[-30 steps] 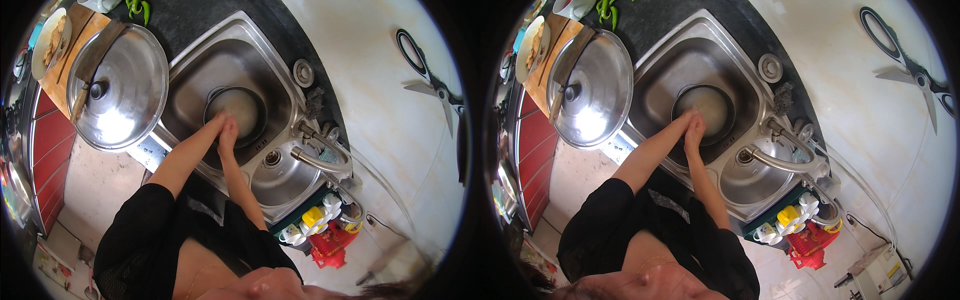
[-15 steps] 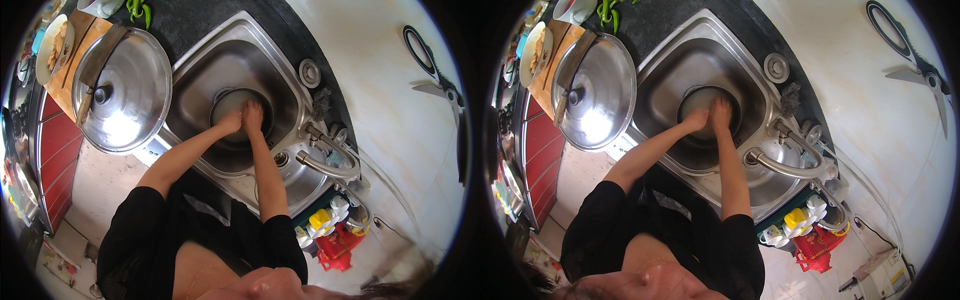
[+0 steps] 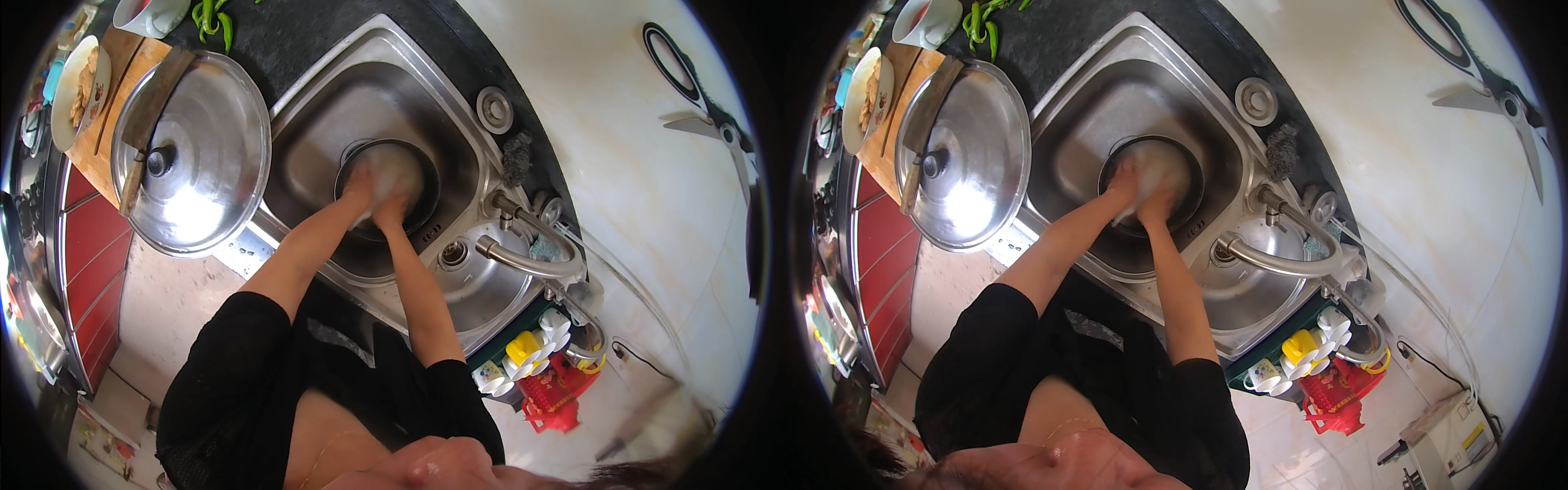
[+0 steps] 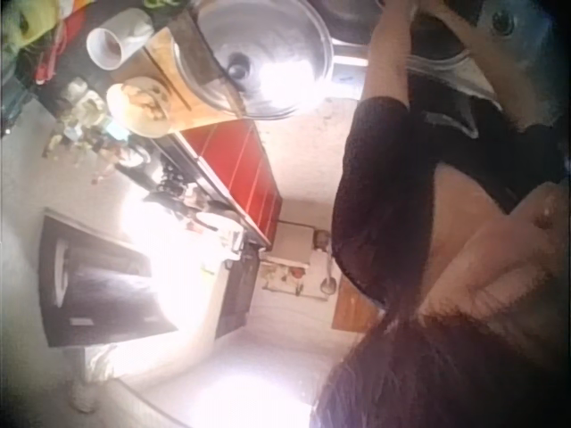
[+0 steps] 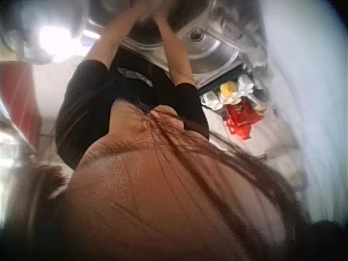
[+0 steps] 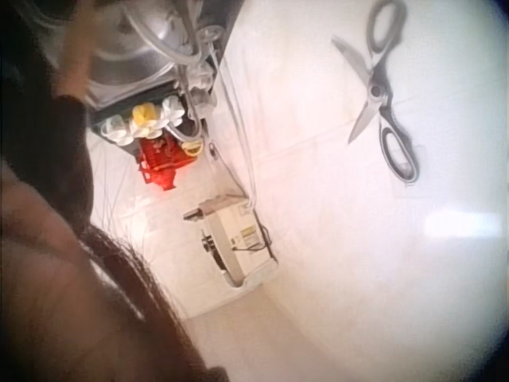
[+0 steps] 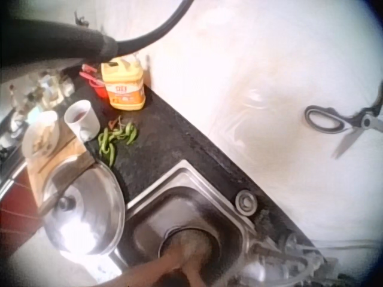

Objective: The person washes rice in a pot, drains it, and then peels a potato using a knife over a bowl.

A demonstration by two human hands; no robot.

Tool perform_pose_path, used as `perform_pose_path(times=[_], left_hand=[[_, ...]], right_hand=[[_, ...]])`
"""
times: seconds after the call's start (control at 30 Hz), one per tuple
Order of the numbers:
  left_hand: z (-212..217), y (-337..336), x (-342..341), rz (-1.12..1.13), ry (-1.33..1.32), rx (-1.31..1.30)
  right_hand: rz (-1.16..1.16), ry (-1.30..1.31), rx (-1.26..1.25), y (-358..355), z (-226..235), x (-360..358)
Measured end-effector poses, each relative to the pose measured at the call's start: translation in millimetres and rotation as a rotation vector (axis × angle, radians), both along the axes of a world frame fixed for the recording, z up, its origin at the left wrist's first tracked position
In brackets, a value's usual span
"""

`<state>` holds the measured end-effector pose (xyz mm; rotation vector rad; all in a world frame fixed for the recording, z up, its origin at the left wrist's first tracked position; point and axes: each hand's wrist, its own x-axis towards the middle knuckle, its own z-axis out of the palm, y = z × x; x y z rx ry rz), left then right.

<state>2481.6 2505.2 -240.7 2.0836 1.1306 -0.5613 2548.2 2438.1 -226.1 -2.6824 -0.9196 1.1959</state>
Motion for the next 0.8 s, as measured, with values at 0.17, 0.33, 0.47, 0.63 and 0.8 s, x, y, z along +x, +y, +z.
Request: perform_pose_path(times=[0.17, 0.33, 0.47, 0.63, 0.8], left_hand=[[-21, 0, -3, 0.844, -0.46, -0.617], [-39, -5, -3, 1.421, -0.474, -1.226], [-40, -15, -5, 1.77, -0.735, -1.536], [22, -5, -1, 1.676, -0.929, -1.684], [41, -3, -10, 1.35, -0.96, -1.595]], right_hand=[[-0.849, 0.736, 0.327, 2, -17, -11], [-0.753, 0.806, 0.547, -5, 11, -30], [-0.142, 0.127, 0.882, 3, 40, -59], [-0.003, -0.041, 0.622, 20, 23, -34], [0.126, -0.13, 0.305, 45, 17, 12]])
